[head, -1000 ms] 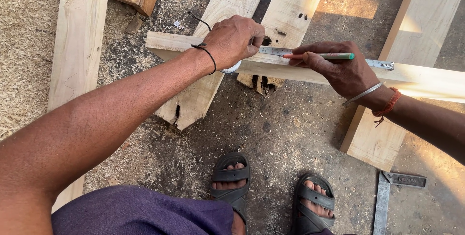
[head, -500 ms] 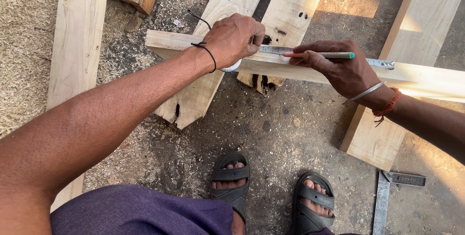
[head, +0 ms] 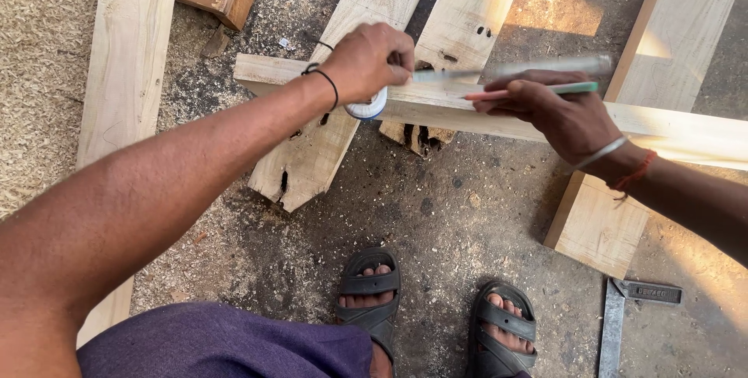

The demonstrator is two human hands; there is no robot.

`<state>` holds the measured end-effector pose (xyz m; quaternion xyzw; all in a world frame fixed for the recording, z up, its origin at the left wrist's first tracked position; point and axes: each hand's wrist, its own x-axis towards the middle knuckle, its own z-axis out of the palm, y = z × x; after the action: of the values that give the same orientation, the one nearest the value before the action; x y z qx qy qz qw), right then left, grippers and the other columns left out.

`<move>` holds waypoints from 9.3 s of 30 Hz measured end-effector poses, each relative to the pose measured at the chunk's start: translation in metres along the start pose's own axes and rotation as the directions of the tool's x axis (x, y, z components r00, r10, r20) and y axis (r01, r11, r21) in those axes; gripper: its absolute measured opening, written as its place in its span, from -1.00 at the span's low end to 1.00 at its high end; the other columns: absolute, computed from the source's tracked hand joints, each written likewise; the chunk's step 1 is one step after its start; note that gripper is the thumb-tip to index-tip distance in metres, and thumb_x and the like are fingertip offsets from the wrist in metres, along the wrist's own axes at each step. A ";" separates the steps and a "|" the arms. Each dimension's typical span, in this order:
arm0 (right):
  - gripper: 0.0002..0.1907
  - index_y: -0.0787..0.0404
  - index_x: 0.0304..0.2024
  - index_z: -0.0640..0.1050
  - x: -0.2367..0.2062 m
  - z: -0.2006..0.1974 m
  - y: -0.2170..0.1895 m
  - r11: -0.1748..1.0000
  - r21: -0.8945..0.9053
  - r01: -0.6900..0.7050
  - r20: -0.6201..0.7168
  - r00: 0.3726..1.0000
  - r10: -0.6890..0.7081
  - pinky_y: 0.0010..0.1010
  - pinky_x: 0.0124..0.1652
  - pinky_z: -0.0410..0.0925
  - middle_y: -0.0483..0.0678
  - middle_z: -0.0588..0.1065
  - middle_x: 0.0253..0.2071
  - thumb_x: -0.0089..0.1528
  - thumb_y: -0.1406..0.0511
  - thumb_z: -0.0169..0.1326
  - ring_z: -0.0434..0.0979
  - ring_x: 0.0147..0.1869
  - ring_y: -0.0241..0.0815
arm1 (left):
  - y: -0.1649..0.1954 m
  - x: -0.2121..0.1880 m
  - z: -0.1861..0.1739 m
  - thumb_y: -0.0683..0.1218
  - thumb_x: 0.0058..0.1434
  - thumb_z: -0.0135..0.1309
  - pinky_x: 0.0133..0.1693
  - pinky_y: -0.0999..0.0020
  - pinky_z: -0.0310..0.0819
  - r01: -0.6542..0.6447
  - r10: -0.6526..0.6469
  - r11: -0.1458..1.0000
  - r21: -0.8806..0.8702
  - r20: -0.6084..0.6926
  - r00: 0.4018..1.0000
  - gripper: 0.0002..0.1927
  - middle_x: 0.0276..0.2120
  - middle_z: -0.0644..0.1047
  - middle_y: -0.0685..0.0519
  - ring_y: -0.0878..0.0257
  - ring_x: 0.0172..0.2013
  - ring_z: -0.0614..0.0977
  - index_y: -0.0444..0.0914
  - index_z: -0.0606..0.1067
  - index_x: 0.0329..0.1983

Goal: The person measures a wooden plank with a tape measure and marks it with a pencil. They then use a try square to draw straight lines across the plank. The person handles the plank, tape measure, pencil, and try square throughout the task.

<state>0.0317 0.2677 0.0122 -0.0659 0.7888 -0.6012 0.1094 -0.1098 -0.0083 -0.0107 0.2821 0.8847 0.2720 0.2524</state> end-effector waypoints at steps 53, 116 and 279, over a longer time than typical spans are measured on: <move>-0.77 0.20 -0.14 0.67 0.003 -0.051 0.021 0.792 -0.587 -0.168 -0.047 0.984 0.174 -0.37 -0.37 0.52 -0.05 0.64 -0.33 0.36 0.22 0.06 0.60 -0.42 -0.23 | -0.045 -0.048 -0.095 0.03 0.28 0.15 -0.25 0.14 0.42 0.213 -0.253 0.962 0.171 0.263 0.931 -0.78 -0.37 0.64 0.03 0.18 -0.38 0.55 -0.14 0.64 -0.12; -0.75 0.19 -0.12 0.67 0.003 -0.048 0.009 0.877 -0.381 -0.291 -0.074 0.956 0.285 -0.45 -0.57 0.29 -0.06 0.57 -0.47 0.33 0.19 0.08 0.41 -0.54 -0.29 | -0.040 -0.051 -0.100 0.06 0.20 0.21 -0.22 0.25 0.47 0.102 -0.151 0.978 0.183 0.272 0.950 -0.76 -0.32 0.67 0.07 0.31 -0.34 0.62 -0.14 0.69 -0.16; -0.60 0.31 -0.25 0.51 -0.122 0.019 0.013 0.852 -0.111 -0.511 -0.059 0.860 0.508 -0.35 -0.50 0.42 -0.09 0.48 -0.61 0.40 0.10 -0.10 0.54 -0.57 -0.26 | 0.078 0.049 0.080 0.34 0.28 0.16 0.10 -0.03 0.44 -0.621 0.684 0.608 0.495 0.070 0.726 -0.36 -0.03 0.38 -0.13 -0.04 0.06 0.46 -0.22 0.45 0.17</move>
<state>0.1552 0.2828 0.0063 0.1467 0.8149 -0.5021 0.2496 -0.0690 0.1042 -0.0344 0.6213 0.7726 0.1309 -0.0001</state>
